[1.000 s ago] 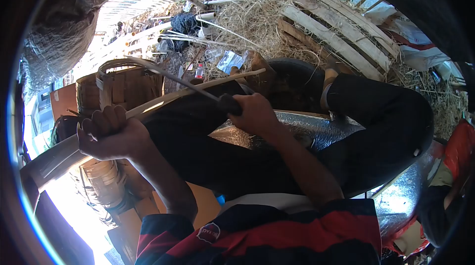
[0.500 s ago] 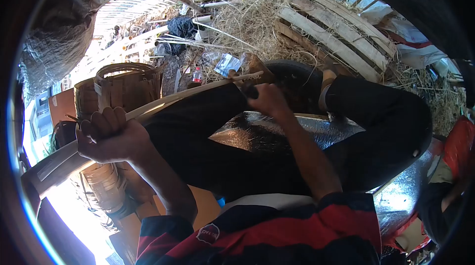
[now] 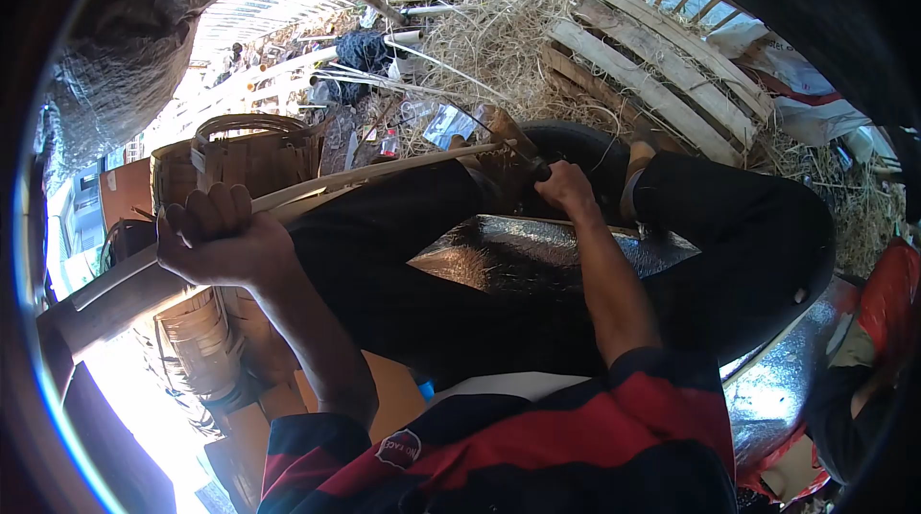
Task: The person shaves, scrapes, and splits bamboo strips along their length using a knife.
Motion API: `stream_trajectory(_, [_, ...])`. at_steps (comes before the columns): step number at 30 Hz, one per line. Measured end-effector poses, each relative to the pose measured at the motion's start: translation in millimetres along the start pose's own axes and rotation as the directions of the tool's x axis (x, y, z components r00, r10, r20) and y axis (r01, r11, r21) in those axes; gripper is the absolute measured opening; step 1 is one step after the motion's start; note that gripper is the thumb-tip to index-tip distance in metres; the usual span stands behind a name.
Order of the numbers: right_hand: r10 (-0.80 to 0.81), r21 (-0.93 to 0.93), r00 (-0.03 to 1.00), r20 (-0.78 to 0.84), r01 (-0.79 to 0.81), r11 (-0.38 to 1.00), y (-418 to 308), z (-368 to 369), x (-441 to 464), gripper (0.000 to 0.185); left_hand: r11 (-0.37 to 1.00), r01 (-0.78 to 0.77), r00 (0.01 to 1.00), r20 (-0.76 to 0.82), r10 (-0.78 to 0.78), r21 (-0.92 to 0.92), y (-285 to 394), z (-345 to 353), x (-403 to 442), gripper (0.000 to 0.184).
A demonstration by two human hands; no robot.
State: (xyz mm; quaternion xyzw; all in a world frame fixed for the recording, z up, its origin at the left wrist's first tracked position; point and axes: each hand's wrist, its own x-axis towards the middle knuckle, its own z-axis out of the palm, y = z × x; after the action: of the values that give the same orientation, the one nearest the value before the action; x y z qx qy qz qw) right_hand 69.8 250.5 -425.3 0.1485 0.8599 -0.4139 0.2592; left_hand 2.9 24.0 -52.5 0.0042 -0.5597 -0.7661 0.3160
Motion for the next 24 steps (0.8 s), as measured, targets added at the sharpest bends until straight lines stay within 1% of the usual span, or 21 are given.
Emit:
stream_trajectory(2, [-0.1, -0.019, 0.995, -0.007, 0.1, 0.995, -12, 3, -4, 0.034, 1.0, -0.001, 1.0, 0.003, 0.001, -0.005, 1, 2, -3, 0.045])
stream_trajectory(3, [-0.099, -0.021, 0.995, -0.014, 0.098, 0.995, -26, 0, -7, 0.034, 1.0, -0.001, 1.0, 0.005, 0.001, -0.007, 0, 3, -3, 0.045])
stream_trajectory(5, [-0.23, 0.129, 0.973, 0.014, 0.226, 0.965, -60, -8, -22, 0.034, 1.0, 0.002, 1.0, 0.013, -0.002, -0.005, 0, 4, -4, 0.045])
stream_trajectory(6, [-0.23, 0.123, 0.973, 0.023, 0.225, 0.966, -74, -12, -28, 0.034, 1.0, -0.002, 1.0, 0.017, 0.002, 0.003, 1, 4, -5, 0.044])
stream_trajectory(8, [-0.399, 0.292, 0.917, 0.004, 0.38, 0.877, -95, -18, -34, 0.032, 1.0, -0.005, 1.0, 0.007, 0.005, 0.007, 1, 4, -6, 0.044])
stream_trajectory(9, [-0.404, 0.294, 0.915, 0.007, 0.384, 0.875, -92, -16, -31, 0.032, 1.0, -0.005, 1.0, 0.01, 0.005, 0.009, 0, 4, -5, 0.044])
stream_trajectory(11, [-0.371, 0.336, 0.928, 0.024, 0.342, 0.877, -67, -4, -21, 0.03, 1.0, -0.005, 1.0, 0.01, 0.005, 0.02, -1, 4, -3, 0.044])
stream_trajectory(13, [-0.22, 0.272, 0.975, 0.036, 0.202, 0.941, -13, 22, -2, 0.033, 1.0, -0.01, 1.0, 0.008, 0.01, 0.023, -1, 2, -1, 0.045])
stream_trajectory(15, [0.019, 0.177, 0.998, 0.059, -0.029, 0.984, 26, 21, 3, 0.035, 1.0, 0.019, 0.999, -0.027, -0.02, -0.008, -1, 0, 1, 0.044])
stream_trajectory(17, [0.099, 0.022, 0.994, 0.055, -0.101, 0.995, 51, 15, 8, 0.037, 1.0, 0.016, 1.0, -0.016, -0.016, -0.012, -4, 0, 3, 0.043])
stream_trajectory(18, [0.093, 0.024, 0.994, 0.057, -0.094, 0.995, 53, 17, 5, 0.037, 1.0, 0.02, 1.0, -0.009, -0.02, -0.012, -5, 0, 3, 0.043])
stream_trajectory(19, [0.088, 0.003, 0.996, 0.024, -0.088, 0.996, 53, 19, 5, 0.037, 1.0, 0.01, 1.0, -0.01, -0.01, -0.011, -7, 3, 4, 0.043])
stream_trajectory(20, [0.073, -0.02, 0.997, -0.008, -0.073, 0.997, 51, 20, 6, 0.037, 1.0, 0.019, 1.0, -0.007, -0.019, -0.008, -9, 6, 5, 0.043])
stream_trajectory(21, [0.041, -0.023, 0.999, -0.004, -0.041, 0.999, 48, 21, 6, 0.037, 1.0, 0.017, 1.0, -0.008, -0.017, -0.002, -8, 6, 6, 0.043])
stream_trajectory(22, [0.035, -0.004, 0.999, -0.012, -0.035, 0.999, 45, 22, 5, 0.037, 0.998, 0.031, 0.976, 0.215, -0.02, -0.047, -8, -2, 6, 0.038])
stream_trajectory(24, [0.008, 0.043, 0.999, -0.031, -0.007, 0.999, 35, 22, 5, 0.037, 0.996, 0.077, 0.993, 0.092, -0.072, -0.045, -26, 5, 0, 0.033])
